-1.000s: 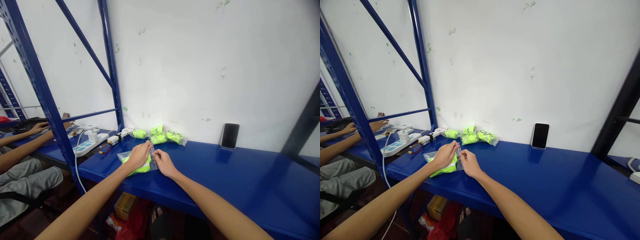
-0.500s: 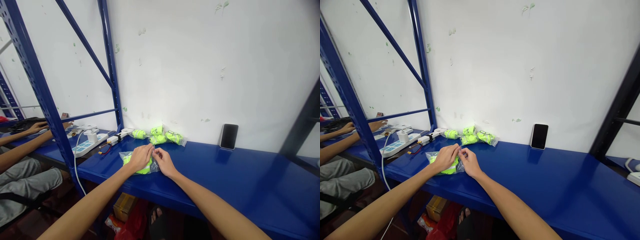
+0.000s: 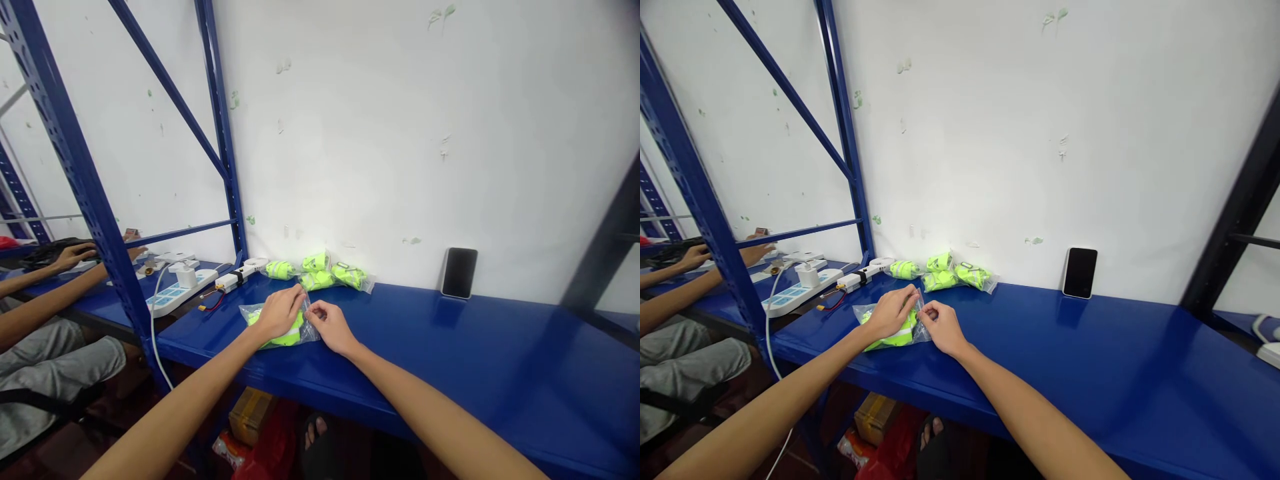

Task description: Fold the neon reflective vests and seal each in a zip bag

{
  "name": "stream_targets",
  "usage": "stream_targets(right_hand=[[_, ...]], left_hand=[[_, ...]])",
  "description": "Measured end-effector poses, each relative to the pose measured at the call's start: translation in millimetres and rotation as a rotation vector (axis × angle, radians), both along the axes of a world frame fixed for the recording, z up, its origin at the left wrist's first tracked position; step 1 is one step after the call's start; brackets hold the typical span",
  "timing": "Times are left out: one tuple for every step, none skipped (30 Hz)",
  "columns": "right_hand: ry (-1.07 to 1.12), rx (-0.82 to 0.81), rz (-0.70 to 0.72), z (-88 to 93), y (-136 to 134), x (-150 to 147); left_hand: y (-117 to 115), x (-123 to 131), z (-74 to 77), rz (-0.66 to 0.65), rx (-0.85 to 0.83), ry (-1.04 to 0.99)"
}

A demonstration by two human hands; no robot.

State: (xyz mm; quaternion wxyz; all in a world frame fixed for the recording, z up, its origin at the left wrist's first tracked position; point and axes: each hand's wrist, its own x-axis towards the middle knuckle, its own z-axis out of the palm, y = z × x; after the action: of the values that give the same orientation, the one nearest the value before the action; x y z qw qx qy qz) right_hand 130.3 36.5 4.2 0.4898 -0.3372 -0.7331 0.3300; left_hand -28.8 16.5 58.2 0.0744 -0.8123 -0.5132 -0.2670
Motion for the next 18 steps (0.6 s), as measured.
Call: stream_targets(right_hand=[[-0.01,0.005,0.005,0.3,-1,0],[-0.019,0.016,0.008,1.0,-2,-1],[-0.027,0.03,0.009,1.8,-3,-1],[-0.034,0.044,0.009,2.7,-4,-1],[-0.038,0.053,0.007,3.6,-5,-1],[-0.039,0.056,0.005,4.3,-6,-1],[-0.037,0.05,0.004,4.8,-6,-1],[-0.035,0.037,0.009,4.9,-6,0],[-0.035,0.018,0.018,4.6,-6,0],[-0.041,-0.002,0.03,4.0,-5,1],[-0.053,-0.021,0.045,3.1,-4,2],[-0.065,-0.039,0.059,1.9,-3,2],[-0.076,-0.055,0.073,0.6,-2,2],[-0.08,-0.069,0.083,-0.7,0,2],[-0.078,-0.079,0.092,-1.6,1,2],[-0.07,-0.084,0.1,-2.3,1,1],[-0.058,-0.083,0.104,-2.5,2,1],[-0.046,-0.075,0.103,-2.2,2,0]], left_hand=[[1,0,0.2,0.003,0.005,-0.006],[1,-1,0.8,-0.001,0.005,-0.015],[1,-1,2.0,-0.012,-0.003,-0.03],[2,-1,3.9,-0.029,-0.023,-0.053],[2,-2,6.5,-0.06,-0.055,-0.081],[3,-3,9.6,-0.102,-0.097,-0.111],[4,-4,13.1,-0.147,-0.142,-0.139],[5,-6,16.5,-0.189,-0.186,-0.166],[6,-9,19.8,-0.218,-0.222,-0.194],[7,-12,22.5,-0.231,-0.247,-0.224],[8,-15,24.7,-0.228,-0.265,-0.252],[8,-18,26.3,-0.216,-0.274,-0.28],[9,-20,27.5,-0.201,-0.279,-0.303],[9,-22,28.3,-0.186,-0.281,-0.318],[9,-23,28.9,-0.171,-0.282,-0.324],[9,-24,29.7,-0.158,-0.282,-0.324],[8,-24,30.7,-0.147,-0.279,-0.32],[8,-23,32.1,-0.141,-0.275,-0.312]])
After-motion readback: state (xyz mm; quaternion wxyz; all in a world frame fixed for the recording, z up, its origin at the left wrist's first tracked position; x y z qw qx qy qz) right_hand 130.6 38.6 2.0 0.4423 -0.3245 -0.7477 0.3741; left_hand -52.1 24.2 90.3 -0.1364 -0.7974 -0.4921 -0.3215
